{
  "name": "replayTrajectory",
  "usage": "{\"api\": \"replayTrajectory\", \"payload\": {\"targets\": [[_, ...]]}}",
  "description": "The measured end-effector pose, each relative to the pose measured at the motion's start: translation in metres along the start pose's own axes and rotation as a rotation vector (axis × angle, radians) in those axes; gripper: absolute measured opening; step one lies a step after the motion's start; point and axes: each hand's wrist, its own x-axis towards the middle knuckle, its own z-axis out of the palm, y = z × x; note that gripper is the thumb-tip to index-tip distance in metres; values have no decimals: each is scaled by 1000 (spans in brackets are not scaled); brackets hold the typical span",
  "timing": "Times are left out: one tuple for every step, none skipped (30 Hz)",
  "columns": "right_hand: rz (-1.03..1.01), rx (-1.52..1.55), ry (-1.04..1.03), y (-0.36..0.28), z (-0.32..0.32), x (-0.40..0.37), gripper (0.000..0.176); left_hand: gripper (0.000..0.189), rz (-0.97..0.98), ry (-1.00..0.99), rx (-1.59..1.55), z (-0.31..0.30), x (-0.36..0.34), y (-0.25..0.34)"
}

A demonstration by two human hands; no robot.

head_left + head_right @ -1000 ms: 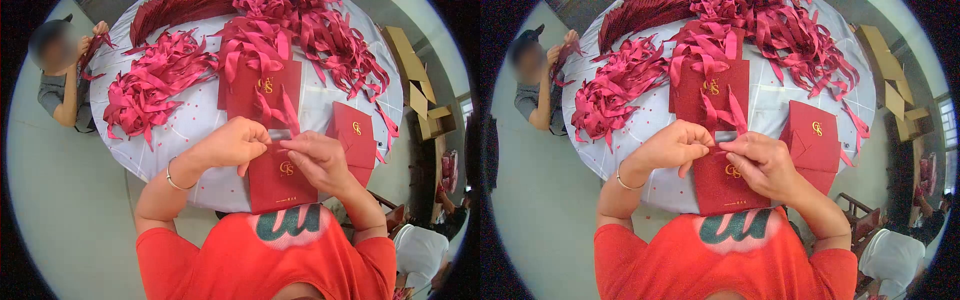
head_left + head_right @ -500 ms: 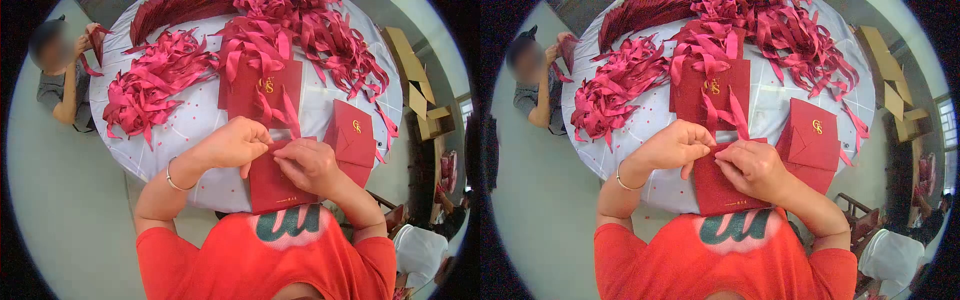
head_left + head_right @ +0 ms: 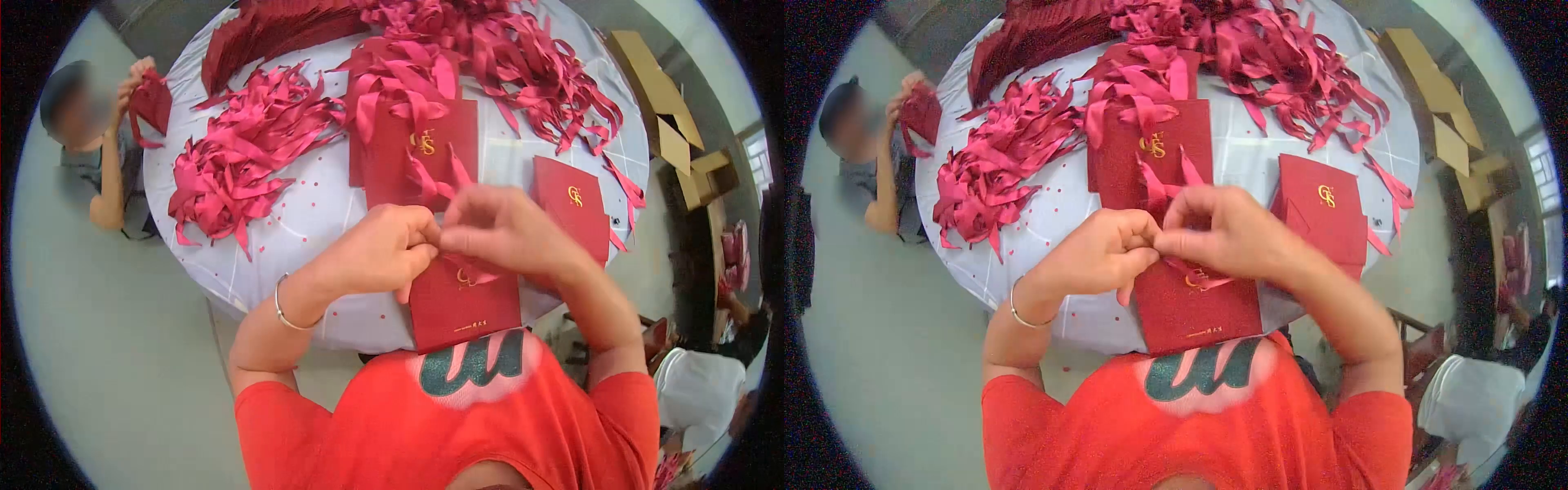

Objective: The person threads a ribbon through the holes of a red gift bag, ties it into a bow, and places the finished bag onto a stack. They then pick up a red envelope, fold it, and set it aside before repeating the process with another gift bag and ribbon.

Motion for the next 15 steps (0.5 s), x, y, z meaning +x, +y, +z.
{"api": "replayTrajectory", "payload": {"targets": [[-13,94,-13,6,-7,8,13,6,27,32,8,3,-1,1],[-32,147,-100,12,-13,16,10,6,55,63,15,6,-2,3],[-33,22,-192,10,-20,21,9,10,40,88,16,9,-2,5],[-33,-105,-285,7,-23,26,10,10,43,72,28,12,-3,6],[8,-244,-306,-3,-22,29,17,10,66,98,15,13,-4,5],[2,-239,-288,-6,-22,34,17,11,90,125,4,15,-6,6],[37,-274,-377,-7,-22,39,21,14,82,141,5,15,-7,7],[73,-308,-465,-9,-22,43,26,14,84,127,20,16,-8,8],[258,-255,-471,-15,-21,44,31,15,87,141,30,18,-9,9],[256,-246,-450,-7,-20,48,31,15,92,153,39,18,-9,10],[228,-147,-491,8,-18,55,30,15,96,136,50,19,-9,11],[199,-50,-534,11,-16,58,29,16,101,152,69,20,-9,13],[222,-15,-531,12,-19,57,28,17,106,171,86,21,-9,13],[222,-10,-521,13,-18,56,28,17,110,193,100,21,-10,13],[221,42,-513,15,-17,56,28,18,119,193,116,20,-10,11]]}}
